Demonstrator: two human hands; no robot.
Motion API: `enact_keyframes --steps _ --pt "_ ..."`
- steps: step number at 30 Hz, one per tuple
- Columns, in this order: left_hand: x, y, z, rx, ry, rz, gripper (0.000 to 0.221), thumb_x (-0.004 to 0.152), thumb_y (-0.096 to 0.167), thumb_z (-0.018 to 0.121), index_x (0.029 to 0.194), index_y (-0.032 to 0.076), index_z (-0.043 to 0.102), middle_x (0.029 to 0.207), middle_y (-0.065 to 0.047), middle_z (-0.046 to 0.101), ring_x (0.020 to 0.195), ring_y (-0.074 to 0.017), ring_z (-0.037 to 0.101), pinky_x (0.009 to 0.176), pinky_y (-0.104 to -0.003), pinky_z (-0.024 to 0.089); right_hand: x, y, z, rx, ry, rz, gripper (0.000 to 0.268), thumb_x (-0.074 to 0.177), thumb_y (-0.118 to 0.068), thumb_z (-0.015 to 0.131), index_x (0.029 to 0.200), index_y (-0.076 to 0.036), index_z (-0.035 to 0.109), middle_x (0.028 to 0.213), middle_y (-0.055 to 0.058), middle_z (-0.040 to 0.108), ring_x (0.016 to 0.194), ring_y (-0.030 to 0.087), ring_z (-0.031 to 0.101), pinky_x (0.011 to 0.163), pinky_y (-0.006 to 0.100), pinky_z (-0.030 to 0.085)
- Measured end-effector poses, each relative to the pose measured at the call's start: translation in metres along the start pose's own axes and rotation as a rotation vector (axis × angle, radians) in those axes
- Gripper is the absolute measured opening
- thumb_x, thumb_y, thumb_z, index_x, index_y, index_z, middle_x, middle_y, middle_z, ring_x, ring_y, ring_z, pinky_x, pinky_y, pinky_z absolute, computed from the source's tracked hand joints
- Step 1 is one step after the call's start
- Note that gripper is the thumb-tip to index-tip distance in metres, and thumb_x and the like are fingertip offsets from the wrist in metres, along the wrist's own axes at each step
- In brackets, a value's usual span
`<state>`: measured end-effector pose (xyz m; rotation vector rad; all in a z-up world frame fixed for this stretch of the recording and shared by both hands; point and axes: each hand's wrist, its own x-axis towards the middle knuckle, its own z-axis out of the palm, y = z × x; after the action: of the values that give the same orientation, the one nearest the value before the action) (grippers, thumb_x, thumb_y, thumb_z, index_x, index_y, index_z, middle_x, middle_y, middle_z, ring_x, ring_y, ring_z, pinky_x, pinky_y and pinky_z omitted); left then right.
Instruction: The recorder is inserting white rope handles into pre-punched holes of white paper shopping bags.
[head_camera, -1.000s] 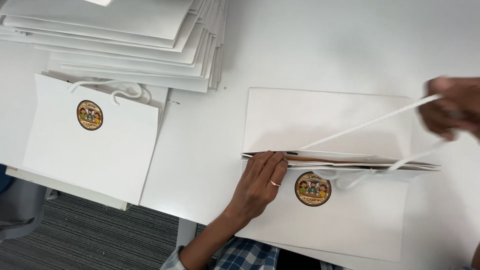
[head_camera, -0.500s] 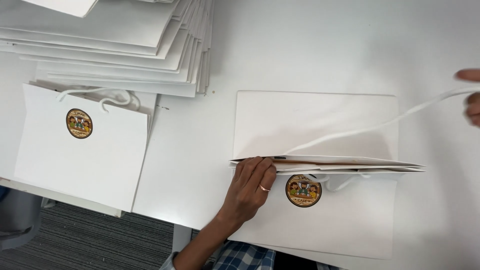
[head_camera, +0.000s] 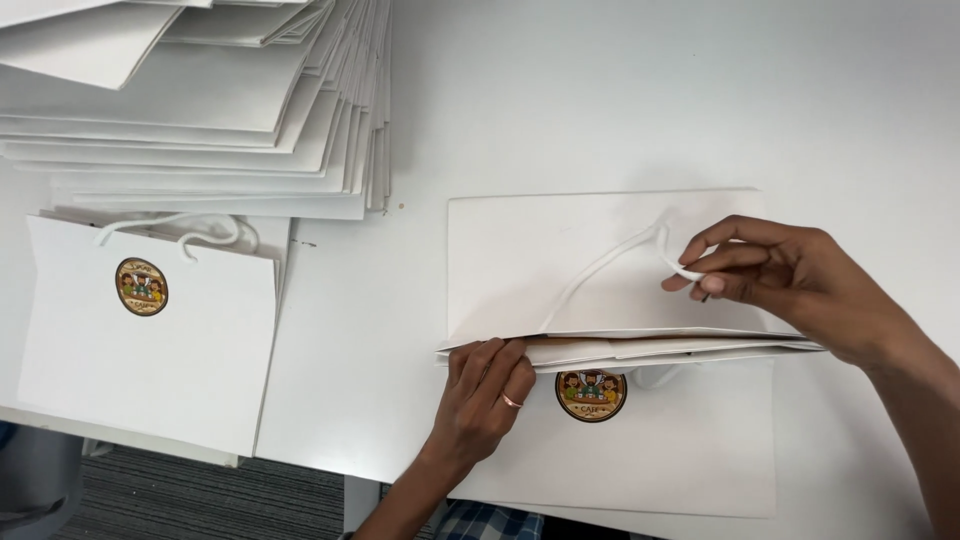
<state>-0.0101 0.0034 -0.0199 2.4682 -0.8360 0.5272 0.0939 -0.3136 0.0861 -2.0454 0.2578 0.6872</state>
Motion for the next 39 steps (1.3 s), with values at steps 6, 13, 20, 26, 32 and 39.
enact_keyframes --steps 6,13,20,26,32,39 --pt "0.002 -0.001 -0.002 0.019 -0.003 0.009 0.013 0.09 0.005 0.075 0.098 0.003 0.065 0.115 -0.012 0.07 0.112 -0.0276 0.062 0.092 -0.043 0.052 0.009 0.016 -0.003 0.061 -0.127 0.046 0.017 0.08 -0.013 0.078 0.096 -0.006 0.076 0.086 0.016 0.081 0.093 0.024 0.083 0.097 0.042 0.06" --pt "-0.001 -0.003 -0.001 0.027 -0.003 -0.01 0.01 0.091 0.006 0.074 0.097 0.002 0.067 0.112 -0.012 0.072 0.11 -0.0269 0.062 0.094 -0.044 0.052 0.015 0.02 -0.003 0.155 -0.301 0.077 0.02 0.071 -0.015 0.082 0.088 -0.005 0.08 0.083 0.012 0.085 0.089 0.024 0.084 0.097 0.043 0.062" --pt "0.0 -0.003 0.0 0.035 0.007 -0.02 0.009 0.092 0.006 0.073 0.097 0.002 0.068 0.111 -0.014 0.073 0.11 -0.0278 0.063 0.092 -0.045 0.052 0.01 0.013 -0.004 0.148 -0.267 0.118 0.016 0.072 -0.013 0.082 0.085 -0.003 0.08 0.078 0.013 0.083 0.086 0.024 0.085 0.095 0.04 0.064" --pt "0.001 -0.003 -0.001 0.041 0.012 -0.024 0.009 0.092 0.006 0.072 0.098 0.001 0.067 0.111 -0.014 0.072 0.109 -0.0279 0.063 0.092 -0.045 0.052 0.012 0.024 0.001 0.131 -0.282 0.086 0.014 0.075 -0.011 0.082 0.086 -0.003 0.079 0.077 0.013 0.085 0.086 0.022 0.085 0.091 0.037 0.065" --pt "0.002 -0.002 -0.003 0.032 0.017 -0.026 0.01 0.092 0.005 0.071 0.099 0.0 0.067 0.111 -0.015 0.072 0.109 -0.0282 0.063 0.091 -0.045 0.052 0.011 0.042 -0.003 0.024 -0.311 -0.014 0.015 0.076 -0.014 0.081 0.089 -0.007 0.08 0.093 0.006 0.078 0.083 0.018 0.078 0.081 0.035 0.065" --pt "0.003 -0.002 -0.002 0.028 0.019 -0.027 0.009 0.092 0.004 0.071 0.099 0.0 0.067 0.111 -0.016 0.072 0.109 -0.0283 0.063 0.091 -0.045 0.052 -0.006 0.018 -0.002 -0.02 -0.272 -0.048 0.017 0.084 -0.014 0.074 0.099 -0.011 0.079 0.1 0.005 0.077 0.09 0.019 0.077 0.085 0.035 0.063"
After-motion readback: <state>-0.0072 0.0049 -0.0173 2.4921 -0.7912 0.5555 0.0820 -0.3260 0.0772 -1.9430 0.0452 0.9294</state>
